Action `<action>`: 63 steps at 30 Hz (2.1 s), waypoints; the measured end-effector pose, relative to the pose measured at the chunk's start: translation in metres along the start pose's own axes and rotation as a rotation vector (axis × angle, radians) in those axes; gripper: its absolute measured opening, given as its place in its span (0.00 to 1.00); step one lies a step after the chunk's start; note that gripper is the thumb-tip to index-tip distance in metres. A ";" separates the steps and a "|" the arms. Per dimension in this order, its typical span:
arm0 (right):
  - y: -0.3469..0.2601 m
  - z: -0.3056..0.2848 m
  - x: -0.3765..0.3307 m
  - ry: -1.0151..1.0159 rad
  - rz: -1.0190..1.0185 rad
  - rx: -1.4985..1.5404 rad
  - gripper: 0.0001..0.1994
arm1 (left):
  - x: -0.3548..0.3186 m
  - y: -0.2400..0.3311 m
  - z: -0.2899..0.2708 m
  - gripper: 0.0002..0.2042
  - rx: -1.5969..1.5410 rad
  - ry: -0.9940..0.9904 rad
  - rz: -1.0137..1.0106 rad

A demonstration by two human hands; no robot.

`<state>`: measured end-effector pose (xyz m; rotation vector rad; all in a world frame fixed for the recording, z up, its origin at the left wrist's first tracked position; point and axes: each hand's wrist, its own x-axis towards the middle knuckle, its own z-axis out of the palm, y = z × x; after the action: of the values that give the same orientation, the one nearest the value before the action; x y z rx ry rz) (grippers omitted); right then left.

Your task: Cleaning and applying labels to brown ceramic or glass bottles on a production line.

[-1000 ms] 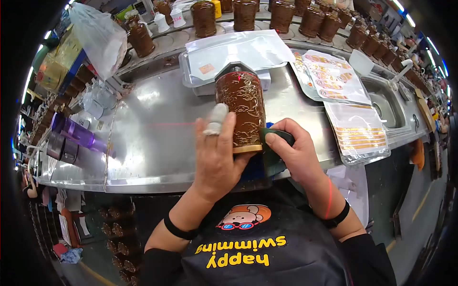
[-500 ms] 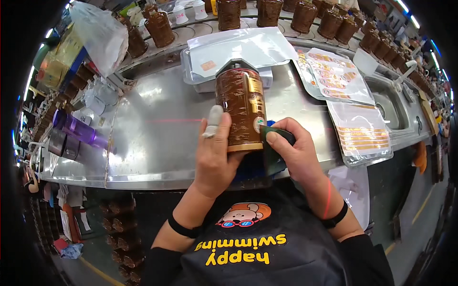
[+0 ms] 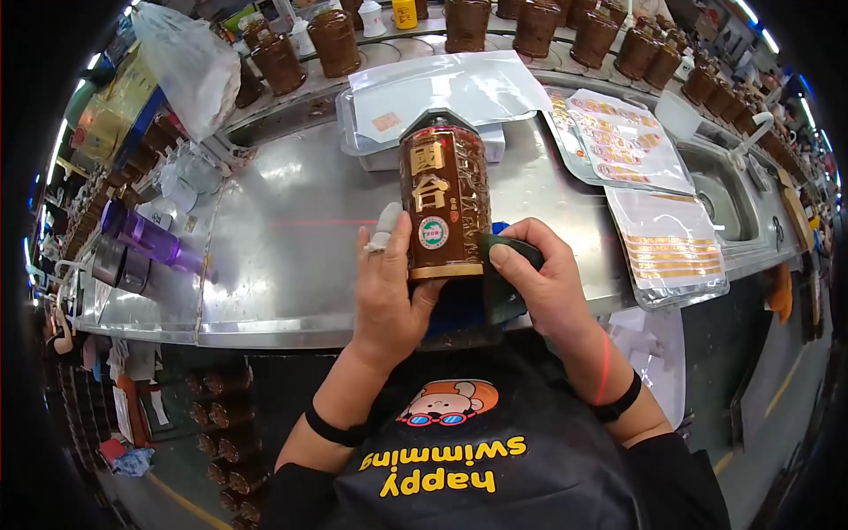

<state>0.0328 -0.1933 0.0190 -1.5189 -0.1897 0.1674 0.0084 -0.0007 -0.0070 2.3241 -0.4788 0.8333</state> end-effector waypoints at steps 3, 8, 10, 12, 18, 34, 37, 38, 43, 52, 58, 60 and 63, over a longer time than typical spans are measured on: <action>0.001 -0.004 0.001 0.013 0.008 0.006 0.08 | 0.016 0.017 -0.003 0.34 0.130 -0.025 -0.020; 0.001 -0.001 -0.002 0.016 0.012 0.032 0.08 | 0.000 -0.003 0.007 0.34 0.006 -0.009 0.043; -0.001 -0.002 0.000 -0.022 0.021 0.012 0.09 | -0.002 -0.005 0.003 0.34 -0.067 0.012 -0.018; 0.001 -0.005 0.001 -0.012 0.013 0.012 0.09 | 0.010 0.009 -0.001 0.34 0.018 0.003 -0.004; 0.004 -0.004 0.000 -0.005 0.013 0.028 0.09 | 0.003 0.004 0.005 0.35 0.032 -0.020 0.021; 0.003 -0.007 0.001 -0.006 0.025 0.043 0.09 | -0.008 0.001 0.002 0.29 0.001 0.024 -0.034; 0.009 -0.009 -0.001 -0.017 0.014 0.080 0.08 | -0.039 0.001 0.004 0.22 -0.223 0.094 -0.224; 0.008 -0.009 0.001 -0.025 0.033 0.082 0.08 | -0.045 0.004 0.006 0.18 -0.247 0.158 -0.191; 0.006 -0.007 0.001 -0.019 0.018 0.106 0.08 | -0.032 0.011 0.002 0.10 -0.196 0.244 0.058; 0.008 -0.010 0.001 -0.036 0.043 0.109 0.07 | -0.022 0.004 -0.006 0.07 -0.145 0.158 0.201; 0.010 -0.012 0.001 -0.049 0.059 0.186 0.08 | -0.015 0.004 -0.011 0.08 -0.090 0.146 0.240; 0.010 -0.014 0.001 -0.046 0.057 0.203 0.08 | -0.007 0.004 -0.012 0.08 -0.073 0.117 0.304; 0.009 -0.015 0.000 -0.024 0.101 0.313 0.08 | 0.007 0.003 -0.014 0.09 -0.023 0.041 0.451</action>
<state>0.0359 -0.2077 0.0094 -1.2160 -0.1003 0.2824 0.0060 0.0047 0.0075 2.2023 -1.0119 1.0705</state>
